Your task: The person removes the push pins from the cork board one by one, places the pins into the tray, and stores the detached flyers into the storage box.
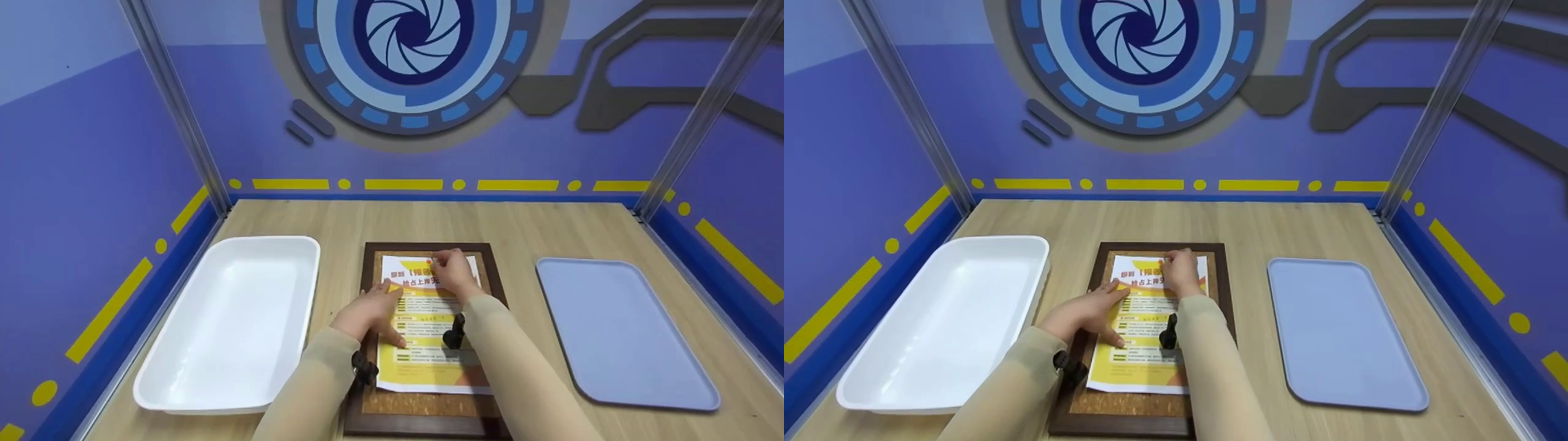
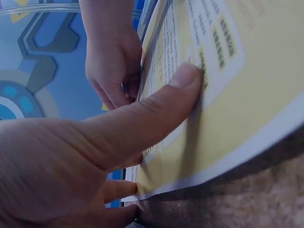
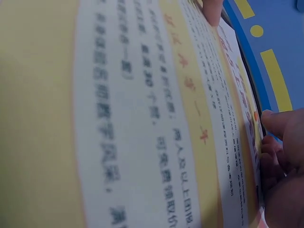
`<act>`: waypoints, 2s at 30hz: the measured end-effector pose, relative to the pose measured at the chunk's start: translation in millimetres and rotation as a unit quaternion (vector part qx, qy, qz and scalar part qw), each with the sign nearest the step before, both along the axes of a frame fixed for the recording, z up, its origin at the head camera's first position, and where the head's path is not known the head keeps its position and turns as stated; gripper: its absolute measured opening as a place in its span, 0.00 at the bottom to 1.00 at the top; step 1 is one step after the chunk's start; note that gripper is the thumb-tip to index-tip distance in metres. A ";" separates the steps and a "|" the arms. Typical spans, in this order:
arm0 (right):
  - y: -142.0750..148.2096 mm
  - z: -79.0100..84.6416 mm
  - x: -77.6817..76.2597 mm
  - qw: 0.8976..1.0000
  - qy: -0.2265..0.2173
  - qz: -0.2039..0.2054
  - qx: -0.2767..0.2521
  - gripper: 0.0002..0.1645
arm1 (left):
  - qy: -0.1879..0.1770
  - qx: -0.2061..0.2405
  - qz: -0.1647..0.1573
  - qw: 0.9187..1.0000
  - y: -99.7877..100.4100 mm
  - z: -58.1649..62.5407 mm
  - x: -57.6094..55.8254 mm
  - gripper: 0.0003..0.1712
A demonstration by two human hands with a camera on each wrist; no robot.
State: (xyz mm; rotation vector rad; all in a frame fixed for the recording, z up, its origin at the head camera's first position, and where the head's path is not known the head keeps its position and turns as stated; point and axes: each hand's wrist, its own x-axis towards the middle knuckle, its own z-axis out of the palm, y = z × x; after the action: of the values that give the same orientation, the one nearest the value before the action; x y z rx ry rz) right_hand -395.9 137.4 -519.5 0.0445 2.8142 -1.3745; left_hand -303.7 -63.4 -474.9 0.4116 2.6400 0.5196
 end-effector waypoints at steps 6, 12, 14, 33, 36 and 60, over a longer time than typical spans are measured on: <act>-1.9 -0.5 -2.0 0.998 0.011 0.021 0.056 0.19 | -0.001 0.005 0.004 1.000 1.1 -0.2 -0.6 0.69; -2.9 -2.2 -1.3 0.998 0.007 0.012 0.054 0.17 | -0.004 0.004 0.006 1.000 0.7 -1.3 1.4 0.70; -3.0 -2.3 -1.1 0.998 0.008 0.010 0.056 0.16 | -0.003 0.004 0.007 1.000 1.0 -1.2 1.7 0.70; -8.4 -3.7 -2.7 0.998 0.035 -0.044 0.004 0.04 | 0.003 0.003 0.009 1.000 0.3 -0.4 3.2 0.69; -5.7 -5.6 -2.5 0.998 0.045 -0.042 -0.004 0.04 | 0.002 0.005 0.009 1.000 -0.2 -0.9 2.5 0.69; 32.0 13.4 32.7 0.990 0.037 0.009 -0.137 0.14 | -0.001 0.021 0.017 1.000 1.2 -4.1 3.1 0.70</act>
State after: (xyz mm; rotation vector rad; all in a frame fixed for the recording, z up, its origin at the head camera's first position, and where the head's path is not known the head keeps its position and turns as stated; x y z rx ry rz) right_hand -363.2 169.4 -506.1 -0.0356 2.6453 -1.7783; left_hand -300.6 -62.2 -479.0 0.3799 2.6413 0.5859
